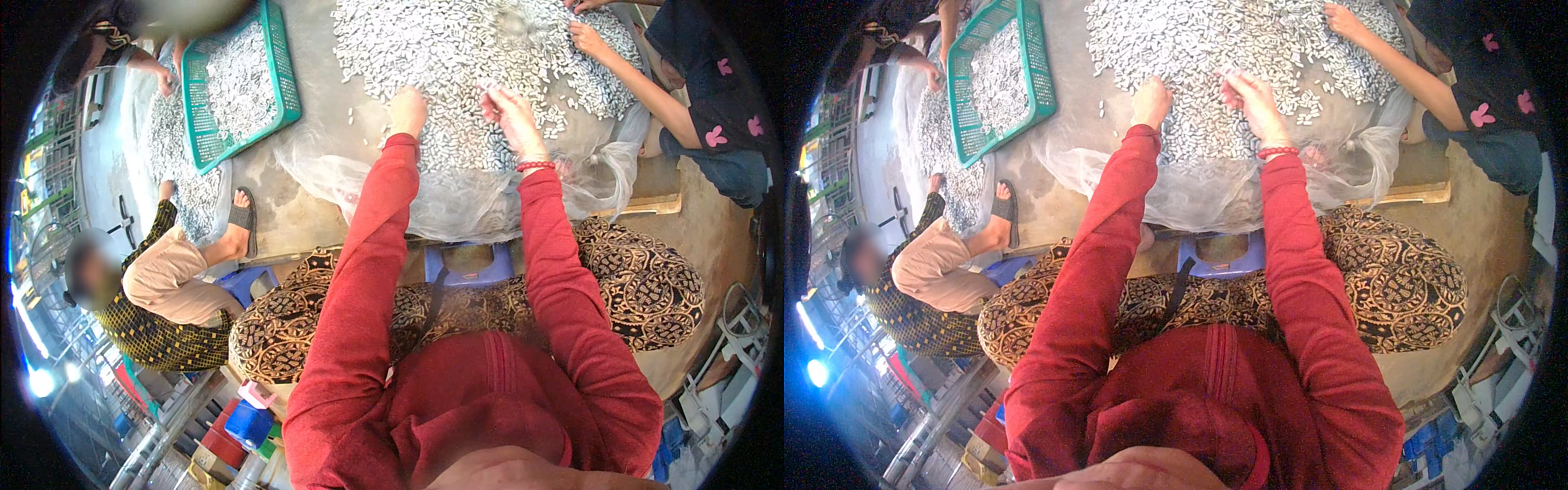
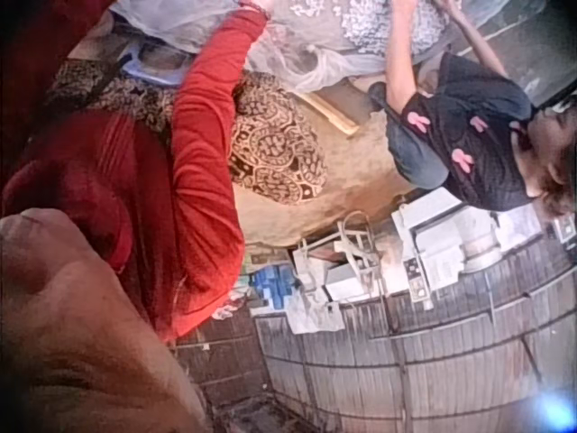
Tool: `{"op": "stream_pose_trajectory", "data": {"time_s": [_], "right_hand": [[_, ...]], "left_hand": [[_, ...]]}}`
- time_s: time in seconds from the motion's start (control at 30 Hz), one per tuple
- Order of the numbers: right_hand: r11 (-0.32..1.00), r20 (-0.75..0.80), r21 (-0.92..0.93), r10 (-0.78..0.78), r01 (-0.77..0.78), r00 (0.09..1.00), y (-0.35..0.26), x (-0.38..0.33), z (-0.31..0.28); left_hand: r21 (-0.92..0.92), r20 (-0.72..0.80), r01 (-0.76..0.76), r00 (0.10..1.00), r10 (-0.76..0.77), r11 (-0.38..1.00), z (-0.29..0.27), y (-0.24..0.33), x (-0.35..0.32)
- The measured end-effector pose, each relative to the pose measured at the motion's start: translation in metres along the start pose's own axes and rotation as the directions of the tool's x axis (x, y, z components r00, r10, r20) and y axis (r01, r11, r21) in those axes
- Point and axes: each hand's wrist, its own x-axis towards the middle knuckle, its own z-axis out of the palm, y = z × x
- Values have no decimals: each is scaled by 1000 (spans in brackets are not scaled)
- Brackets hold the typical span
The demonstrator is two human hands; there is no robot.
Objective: The person sits on a low stool and sorts small white components from a large pile on a plastic sheet, picking them up by hand and placing them into a green basket. Other workers are also sorting the same components nearby.
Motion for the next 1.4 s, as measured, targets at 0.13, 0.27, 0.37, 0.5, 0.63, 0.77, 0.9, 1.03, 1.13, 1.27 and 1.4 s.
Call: {"op": "stream_pose_trajectory", "data": {"time_s": [0.13, 0.27, 0.37, 0.5, 0.63, 0.77, 0.9, 1.03, 1.13, 1.27, 1.4], "right_hand": [[952, 109, 296, -120, 83, 987, -25, -7, -7], [838, 150, 535, -220, 108, 964, -25, -2, -17], [828, 13, 556, -96, 73, 995, -9, 5, -23], [962, -79, 234, 164, -142, 983, 21, 4, -30], [685, -10, -713, -221, 148, 975, 57, 5, -6], [254, -52, -967, -221, 6, 974, 76, -8, 19], [266, -97, -963, -203, -40, 974, 71, -8, 25], [820, -239, -564, -274, 96, 931, 59, -1, 10], [897, 0, 419, 155, -141, 988, 38, -8, -22], [795, 205, 601, -57, -80, 977, 10, -25, -46], [779, 127, 627, -90, -10, 988, -6, -29, -51]], "left_hand": [[-277, 95, -12, 995, 40, 961, -17, -16, -18], [-859, 414, 409, 909, 54, -308, -42, -22, -50], [-800, 329, 354, 934, 139, -485, -59, -16, -52], [-878, 474, 479, 869, 144, 1, -59, -1, -30], [-193, 148, 92, 987, -64, 977, -23, 19, -20], [-177, 22, 73, 997, -70, 981, 2, 28, -19], [-269, -3, -45, 999, 46, 962, -9, 23, -28], [-789, 196, 201, 978, -73, 581, -35, 3, -45], [-572, 181, 199, 977, -115, 796, -43, -9, -48], [-261, 39, 31, 999, -22, 965, -30, -2, -35], [-152, -142, -214, 971, 193, 965, -8, 27, -28]]}}
